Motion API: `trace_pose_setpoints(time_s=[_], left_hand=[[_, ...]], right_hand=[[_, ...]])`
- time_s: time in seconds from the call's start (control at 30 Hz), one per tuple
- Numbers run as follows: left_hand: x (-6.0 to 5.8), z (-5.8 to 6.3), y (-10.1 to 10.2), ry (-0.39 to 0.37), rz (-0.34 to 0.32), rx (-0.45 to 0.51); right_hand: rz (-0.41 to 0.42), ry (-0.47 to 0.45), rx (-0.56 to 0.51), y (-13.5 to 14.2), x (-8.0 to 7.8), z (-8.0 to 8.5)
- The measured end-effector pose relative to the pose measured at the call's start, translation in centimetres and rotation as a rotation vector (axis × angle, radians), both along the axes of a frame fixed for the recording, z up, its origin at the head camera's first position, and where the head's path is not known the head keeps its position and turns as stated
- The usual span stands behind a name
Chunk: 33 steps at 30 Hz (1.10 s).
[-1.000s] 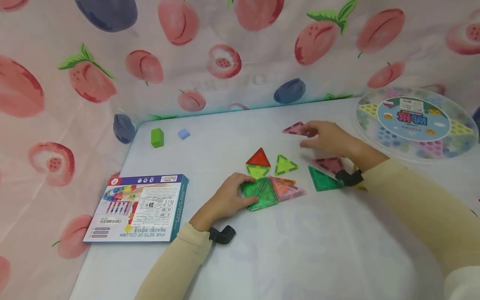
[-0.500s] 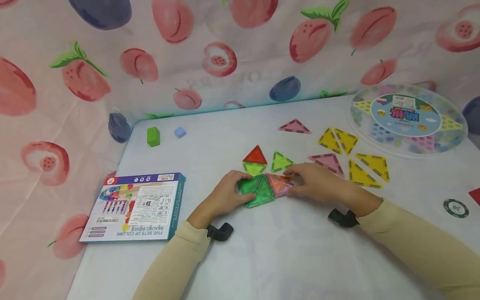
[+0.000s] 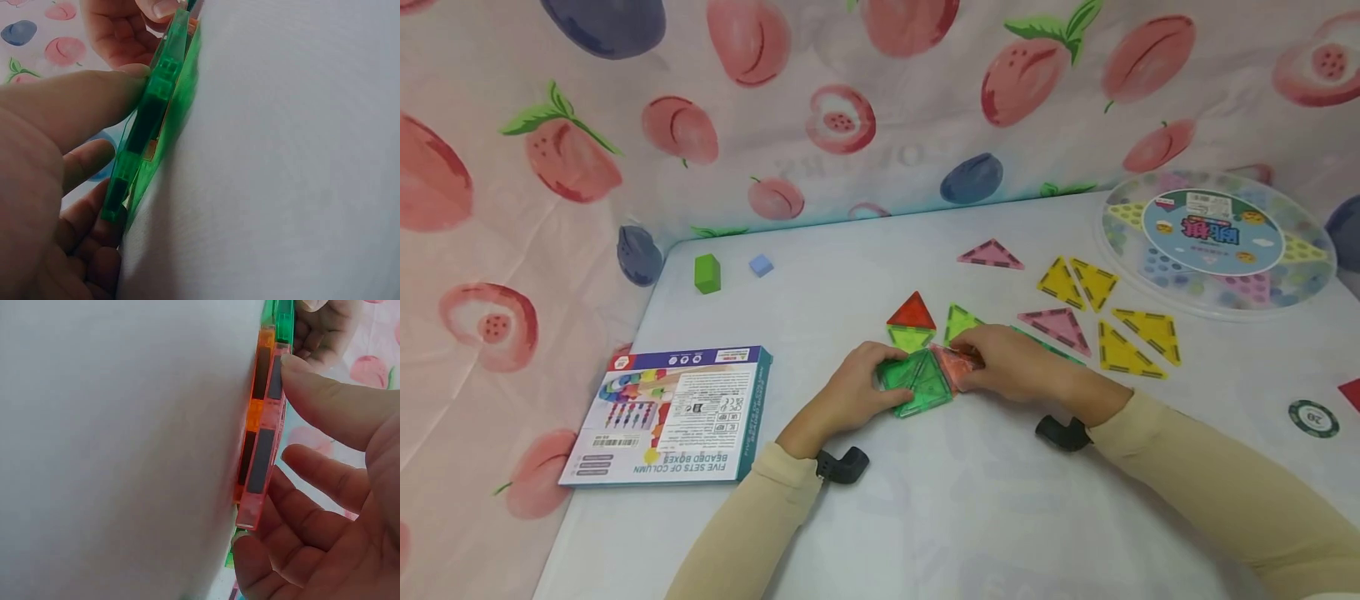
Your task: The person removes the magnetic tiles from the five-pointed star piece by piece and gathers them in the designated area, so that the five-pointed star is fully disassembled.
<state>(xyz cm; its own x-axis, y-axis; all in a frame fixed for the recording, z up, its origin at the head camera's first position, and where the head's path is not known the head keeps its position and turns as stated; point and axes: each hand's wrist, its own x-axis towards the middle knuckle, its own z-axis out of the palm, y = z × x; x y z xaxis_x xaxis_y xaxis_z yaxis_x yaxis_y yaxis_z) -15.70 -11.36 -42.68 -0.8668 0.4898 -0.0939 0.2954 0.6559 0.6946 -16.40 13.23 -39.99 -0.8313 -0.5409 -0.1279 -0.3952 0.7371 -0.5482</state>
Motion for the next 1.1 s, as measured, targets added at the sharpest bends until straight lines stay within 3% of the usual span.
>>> trace_pose_setpoints(time_s=[0.7,1.1], left_hand=[[0.1,0.0,0.0,0.004,0.009,0.014],[0.0,0.2,0.1,-0.005,-0.004,-0.016]], right_hand=[[-0.041,-0.104,0.002,-0.3,-1.0,0.2],[0.007,-0.148,0.004,0.2,-1.8,0.5]])
